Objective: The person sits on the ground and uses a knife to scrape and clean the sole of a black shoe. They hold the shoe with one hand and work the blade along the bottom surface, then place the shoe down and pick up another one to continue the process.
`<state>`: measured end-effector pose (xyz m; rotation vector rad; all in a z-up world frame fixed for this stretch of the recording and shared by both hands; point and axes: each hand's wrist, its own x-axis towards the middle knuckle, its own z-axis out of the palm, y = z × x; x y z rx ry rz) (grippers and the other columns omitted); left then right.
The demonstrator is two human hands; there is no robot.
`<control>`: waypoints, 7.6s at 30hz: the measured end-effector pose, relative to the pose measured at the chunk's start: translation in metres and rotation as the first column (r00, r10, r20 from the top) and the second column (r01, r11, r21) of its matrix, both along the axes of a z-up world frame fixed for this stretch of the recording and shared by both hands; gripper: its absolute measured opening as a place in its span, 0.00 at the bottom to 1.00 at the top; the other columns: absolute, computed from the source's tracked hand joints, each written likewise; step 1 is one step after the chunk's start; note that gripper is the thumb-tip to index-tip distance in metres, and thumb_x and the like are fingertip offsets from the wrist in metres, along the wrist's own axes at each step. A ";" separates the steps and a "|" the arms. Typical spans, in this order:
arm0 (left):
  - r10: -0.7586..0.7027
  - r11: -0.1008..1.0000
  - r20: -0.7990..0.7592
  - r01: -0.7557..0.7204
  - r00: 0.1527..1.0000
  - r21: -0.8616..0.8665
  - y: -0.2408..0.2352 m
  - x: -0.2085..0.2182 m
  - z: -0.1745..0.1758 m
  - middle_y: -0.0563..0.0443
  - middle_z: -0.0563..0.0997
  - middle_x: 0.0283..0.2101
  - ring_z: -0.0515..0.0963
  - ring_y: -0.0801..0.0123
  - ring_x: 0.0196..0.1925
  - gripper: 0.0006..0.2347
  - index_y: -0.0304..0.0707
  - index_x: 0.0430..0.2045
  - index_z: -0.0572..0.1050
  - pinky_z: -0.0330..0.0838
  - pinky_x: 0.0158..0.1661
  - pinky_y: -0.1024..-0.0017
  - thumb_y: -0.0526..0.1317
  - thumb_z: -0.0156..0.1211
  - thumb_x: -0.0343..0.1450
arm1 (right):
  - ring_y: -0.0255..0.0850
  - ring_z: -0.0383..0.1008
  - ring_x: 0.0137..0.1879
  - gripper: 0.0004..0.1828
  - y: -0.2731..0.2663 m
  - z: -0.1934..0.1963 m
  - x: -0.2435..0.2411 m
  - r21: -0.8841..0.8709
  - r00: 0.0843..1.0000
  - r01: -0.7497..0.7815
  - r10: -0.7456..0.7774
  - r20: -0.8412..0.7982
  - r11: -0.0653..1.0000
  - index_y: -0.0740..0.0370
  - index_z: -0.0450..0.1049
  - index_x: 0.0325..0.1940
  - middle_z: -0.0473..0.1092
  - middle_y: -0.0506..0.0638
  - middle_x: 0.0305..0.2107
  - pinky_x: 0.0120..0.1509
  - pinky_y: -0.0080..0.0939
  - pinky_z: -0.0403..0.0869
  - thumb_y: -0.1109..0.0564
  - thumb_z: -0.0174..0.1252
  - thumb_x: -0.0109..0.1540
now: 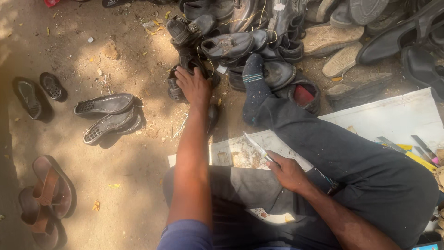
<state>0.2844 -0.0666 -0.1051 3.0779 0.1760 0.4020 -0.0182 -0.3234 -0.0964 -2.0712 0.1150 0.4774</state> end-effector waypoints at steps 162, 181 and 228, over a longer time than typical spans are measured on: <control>-0.302 0.600 0.090 0.263 0.949 -0.756 -0.072 -0.236 -0.060 0.32 0.79 0.35 0.78 0.39 0.40 0.11 0.29 0.32 0.80 0.70 0.42 0.53 0.42 0.64 0.67 | 0.48 0.71 0.37 0.18 0.038 -0.079 -0.042 0.010 0.987 0.161 -0.162 0.013 0.987 0.68 0.75 0.44 0.73 0.59 0.30 0.46 0.51 0.68 0.51 0.47 0.68; 0.012 0.313 -0.044 -0.045 0.999 -0.949 -0.067 -0.194 -0.113 0.34 0.82 0.29 0.78 0.52 0.31 0.13 0.23 0.29 0.80 0.70 0.37 0.58 0.42 0.65 0.71 | 0.55 0.75 0.39 0.16 0.035 -0.063 0.039 0.051 0.998 0.053 -0.055 0.038 0.997 0.68 0.74 0.41 0.74 0.65 0.31 0.47 0.53 0.70 0.52 0.48 0.68; -0.014 0.736 -0.139 -0.084 0.990 -0.672 -0.075 -0.217 -0.052 0.25 0.82 0.36 0.81 0.32 0.42 0.22 0.27 0.44 0.74 0.73 0.46 0.49 0.49 0.66 0.65 | 0.55 0.76 0.40 0.20 0.020 -0.056 0.030 -0.104 0.992 -0.013 -0.001 -0.130 0.994 0.66 0.73 0.45 0.75 0.63 0.33 0.47 0.55 0.71 0.47 0.45 0.69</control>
